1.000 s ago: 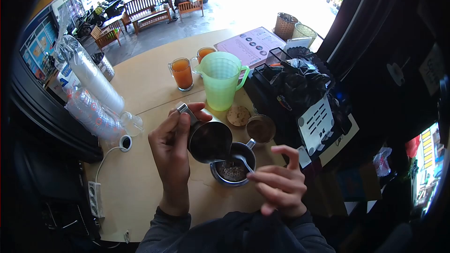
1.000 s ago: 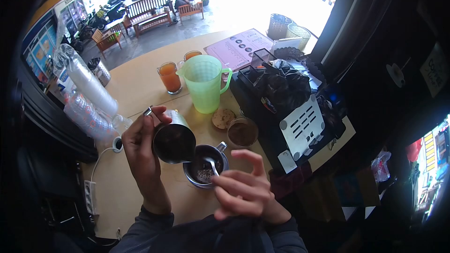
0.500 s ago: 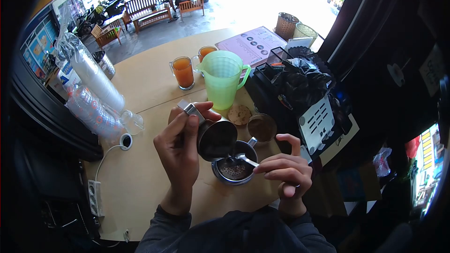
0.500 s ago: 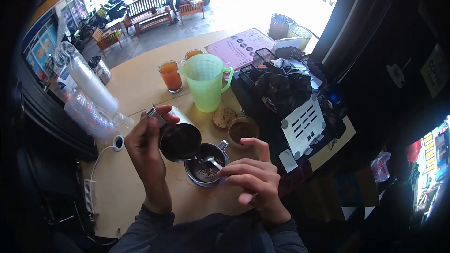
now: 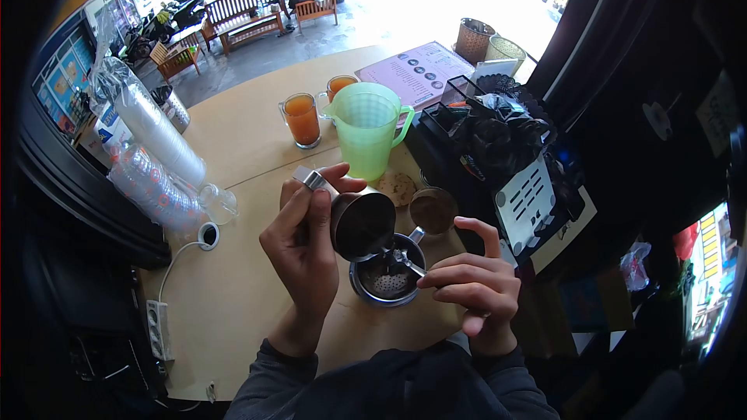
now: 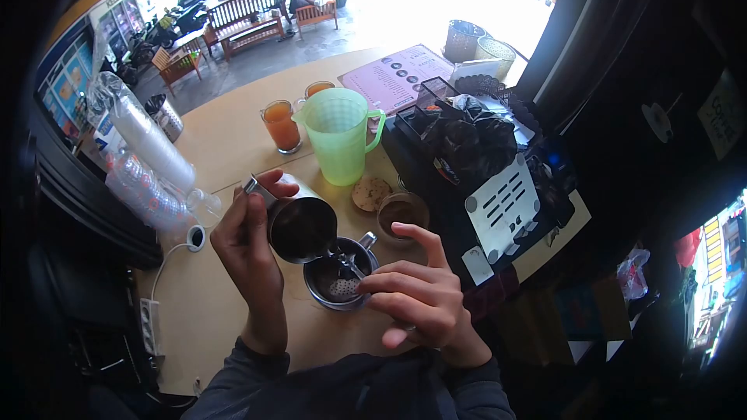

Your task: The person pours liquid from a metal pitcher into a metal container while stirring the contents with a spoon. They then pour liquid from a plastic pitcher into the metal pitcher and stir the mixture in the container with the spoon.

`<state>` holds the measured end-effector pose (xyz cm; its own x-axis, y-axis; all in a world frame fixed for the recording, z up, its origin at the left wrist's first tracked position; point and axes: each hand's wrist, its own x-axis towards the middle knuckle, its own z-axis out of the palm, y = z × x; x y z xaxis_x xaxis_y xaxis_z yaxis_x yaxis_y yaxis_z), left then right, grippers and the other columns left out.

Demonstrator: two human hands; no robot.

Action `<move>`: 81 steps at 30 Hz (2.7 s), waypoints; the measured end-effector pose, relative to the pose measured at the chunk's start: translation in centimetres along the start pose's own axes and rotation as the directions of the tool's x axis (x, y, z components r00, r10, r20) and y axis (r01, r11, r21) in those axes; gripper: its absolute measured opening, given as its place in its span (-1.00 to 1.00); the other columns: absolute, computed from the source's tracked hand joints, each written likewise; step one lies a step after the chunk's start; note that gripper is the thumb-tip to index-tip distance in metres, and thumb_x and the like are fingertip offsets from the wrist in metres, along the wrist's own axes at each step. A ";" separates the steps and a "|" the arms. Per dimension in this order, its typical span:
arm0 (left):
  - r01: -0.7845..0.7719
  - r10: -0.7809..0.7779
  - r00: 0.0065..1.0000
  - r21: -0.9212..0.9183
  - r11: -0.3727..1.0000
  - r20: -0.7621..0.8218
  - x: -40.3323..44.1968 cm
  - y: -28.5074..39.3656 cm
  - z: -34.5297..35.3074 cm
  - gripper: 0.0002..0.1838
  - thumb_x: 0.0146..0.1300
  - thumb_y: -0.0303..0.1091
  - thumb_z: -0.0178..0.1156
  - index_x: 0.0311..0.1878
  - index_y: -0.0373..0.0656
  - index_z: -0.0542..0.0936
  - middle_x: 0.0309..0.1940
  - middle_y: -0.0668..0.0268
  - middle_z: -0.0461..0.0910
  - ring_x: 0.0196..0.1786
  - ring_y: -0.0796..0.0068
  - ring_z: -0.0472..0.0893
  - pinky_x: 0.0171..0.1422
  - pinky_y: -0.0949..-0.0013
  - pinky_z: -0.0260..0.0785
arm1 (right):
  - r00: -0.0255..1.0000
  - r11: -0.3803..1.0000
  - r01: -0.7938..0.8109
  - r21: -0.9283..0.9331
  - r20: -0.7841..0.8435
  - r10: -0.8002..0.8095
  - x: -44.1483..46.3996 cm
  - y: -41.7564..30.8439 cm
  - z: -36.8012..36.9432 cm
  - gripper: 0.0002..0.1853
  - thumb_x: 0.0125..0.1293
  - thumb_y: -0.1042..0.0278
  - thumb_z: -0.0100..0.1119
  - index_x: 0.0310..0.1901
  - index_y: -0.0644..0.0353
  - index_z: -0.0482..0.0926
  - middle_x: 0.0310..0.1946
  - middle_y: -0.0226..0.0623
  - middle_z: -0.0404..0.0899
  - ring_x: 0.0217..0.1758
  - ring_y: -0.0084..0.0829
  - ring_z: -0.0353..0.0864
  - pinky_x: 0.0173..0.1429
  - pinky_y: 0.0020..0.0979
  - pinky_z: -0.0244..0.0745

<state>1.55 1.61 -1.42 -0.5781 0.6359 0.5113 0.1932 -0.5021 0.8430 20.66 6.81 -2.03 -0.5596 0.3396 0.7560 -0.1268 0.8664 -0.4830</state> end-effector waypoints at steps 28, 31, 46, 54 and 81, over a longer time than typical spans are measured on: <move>0.074 -0.074 0.997 0.008 0.997 -0.030 0.2 1.2 -0.2 -0.62 0.48 -0.26 -0.05 -0.07 -0.46 0.58 -0.32 0.20 0.63 -0.21 0.49 0.64 -0.08 0.49 0.50 | 0.988 0.975 -0.071 0.209 -0.116 0.097 -0.6 1.2 1.7 -0.33 0.44 -0.25 -0.33 -0.44 0.21 0.54 -0.49 -0.26 0.68 -0.42 -0.34 0.71 0.32 0.08 0.17; 0.055 -0.054 0.998 0.052 0.997 -0.033 0.1 1.1 -0.3 -0.63 0.48 -0.29 -0.06 -0.07 -0.46 0.58 -0.31 0.18 0.63 -0.21 0.46 0.66 -0.07 0.47 0.51 | 0.989 0.991 -0.054 0.122 -0.132 0.070 -0.9 0.3 1.6 -0.37 0.41 -0.25 -0.26 -0.43 0.18 0.55 -0.48 -0.30 0.68 -0.43 -0.36 0.70 0.29 0.11 0.21; 0.006 -0.004 1.000 0.086 0.996 -0.029 -0.1 0.8 0.0 -0.64 0.48 -0.30 -0.07 -0.08 -0.47 0.58 -0.28 0.15 0.62 -0.21 0.42 0.66 -0.08 0.46 0.52 | 0.995 0.999 0.009 -0.033 -0.102 -0.012 -1.1 -0.4 1.6 -0.35 0.38 -0.29 -0.21 -0.47 0.20 0.55 -0.47 -0.33 0.66 -0.41 -0.38 0.70 0.26 0.12 0.23; 0.178 -0.184 0.982 -0.114 0.977 -0.047 0.5 0.3 -0.9 -0.61 0.49 -0.26 -0.07 -0.01 -0.45 0.57 -0.23 0.12 0.65 -0.16 0.44 0.67 -0.02 0.46 0.55 | 0.993 0.991 -0.043 0.130 -0.099 0.056 -1.3 0.0 1.6 -0.35 0.39 -0.28 -0.26 -0.42 0.19 0.55 -0.46 -0.32 0.67 -0.37 -0.37 0.72 0.29 0.10 0.21; 0.228 -0.260 0.958 -0.231 0.946 -0.119 0.8 0.7 -0.8 -0.61 0.49 -0.24 -0.05 0.01 -0.44 0.56 -0.24 0.16 0.64 -0.21 0.53 0.66 -0.09 0.52 0.54 | 0.981 0.911 -0.093 0.402 -0.120 0.153 -0.9 2.8 1.7 -0.30 0.47 -0.23 -0.38 -0.47 0.25 0.52 -0.49 -0.16 0.67 -0.41 -0.30 0.69 0.38 0.03 0.11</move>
<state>0.62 1.27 -0.55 -0.6983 0.6704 0.2509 -0.1325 -0.4655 0.8751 19.39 8.29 -4.81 -0.4700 0.5094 0.7208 -0.3929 0.6105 -0.6877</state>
